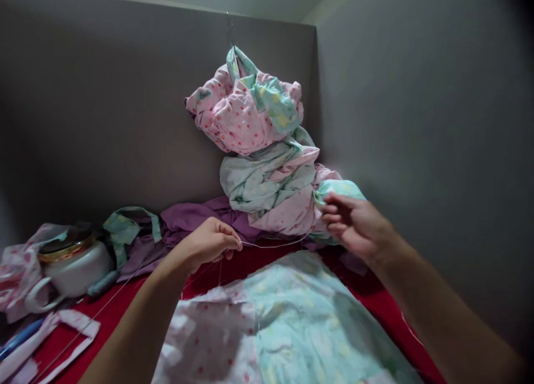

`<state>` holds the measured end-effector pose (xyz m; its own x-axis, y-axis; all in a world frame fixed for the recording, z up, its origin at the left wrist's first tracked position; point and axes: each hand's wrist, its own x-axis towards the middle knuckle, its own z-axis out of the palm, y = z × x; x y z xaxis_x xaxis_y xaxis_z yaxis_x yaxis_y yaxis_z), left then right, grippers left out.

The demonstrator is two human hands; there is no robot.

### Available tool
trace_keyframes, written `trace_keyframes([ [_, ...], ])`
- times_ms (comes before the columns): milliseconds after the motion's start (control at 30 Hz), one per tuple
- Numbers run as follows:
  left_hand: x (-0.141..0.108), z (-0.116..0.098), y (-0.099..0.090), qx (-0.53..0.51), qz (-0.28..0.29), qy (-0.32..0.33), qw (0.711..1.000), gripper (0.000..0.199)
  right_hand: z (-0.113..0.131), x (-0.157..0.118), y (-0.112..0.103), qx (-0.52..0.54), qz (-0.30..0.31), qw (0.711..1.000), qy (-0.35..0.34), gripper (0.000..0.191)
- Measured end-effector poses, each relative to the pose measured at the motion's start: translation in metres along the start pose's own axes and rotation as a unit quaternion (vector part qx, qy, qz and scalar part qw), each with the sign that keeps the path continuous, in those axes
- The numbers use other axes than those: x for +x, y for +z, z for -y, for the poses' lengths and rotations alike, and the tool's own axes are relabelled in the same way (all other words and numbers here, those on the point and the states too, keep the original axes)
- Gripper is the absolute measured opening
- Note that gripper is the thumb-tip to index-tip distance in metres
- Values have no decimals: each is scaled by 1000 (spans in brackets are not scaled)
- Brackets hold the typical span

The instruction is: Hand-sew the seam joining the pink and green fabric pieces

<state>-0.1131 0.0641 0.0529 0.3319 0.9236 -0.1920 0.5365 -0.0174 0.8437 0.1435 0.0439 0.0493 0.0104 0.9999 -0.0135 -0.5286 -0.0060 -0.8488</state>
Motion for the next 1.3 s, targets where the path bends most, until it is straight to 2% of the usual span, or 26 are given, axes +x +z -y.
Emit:
trace_keyframes([
  [67,0,0,4,16,15,0,1000,11,-24,-2,15,-30,23,998,56,4],
  [133,1,1,9,30,31,3,999,14,-49,-6,29,-61,61,990,110,8],
  [233,3,3,15,36,55,15,998,16,-78,-13,43,-92,126,976,151,14],
  [333,3,4,19,23,72,34,997,15,-90,-17,46,-122,175,961,174,17],
  [467,0,3,15,-6,86,58,995,19,-89,-15,43,-154,169,960,162,23],
  [533,-1,2,9,-17,65,66,996,25,-86,-13,41,-169,156,962,149,24],
  [600,-1,1,2,-23,17,71,997,31,-84,-12,40,-189,143,962,139,24],
  [733,-17,5,0,-26,-89,77,993,17,-80,-13,41,-222,119,961,118,23],
  [800,-36,12,12,-28,-90,59,994,14,-79,-13,41,-228,112,961,110,23],
  [900,-64,32,46,-45,-26,3,999,23,-77,-14,42,-229,113,961,105,22],
  [933,-69,41,58,-69,-20,-24,997,20,-77,-15,43,-228,115,961,105,22],
  [967,-72,49,69,-160,-61,-79,982,15,-77,-16,44,-227,116,961,105,22],
  [1033,-69,65,85,-213,-117,-107,964,24,-77,-18,46,-223,120,962,106,23],
  [1100,-61,74,92,-244,-151,-104,952,38,-76,-20,49,-219,125,962,105,24],
  [1233,-43,70,96,-291,-148,-79,942,61,-76,-25,53,-214,137,962,99,25],
  [1300,-39,64,97,-299,-143,-71,941,61,-76,-26,53,-212,140,963,95,25],
])
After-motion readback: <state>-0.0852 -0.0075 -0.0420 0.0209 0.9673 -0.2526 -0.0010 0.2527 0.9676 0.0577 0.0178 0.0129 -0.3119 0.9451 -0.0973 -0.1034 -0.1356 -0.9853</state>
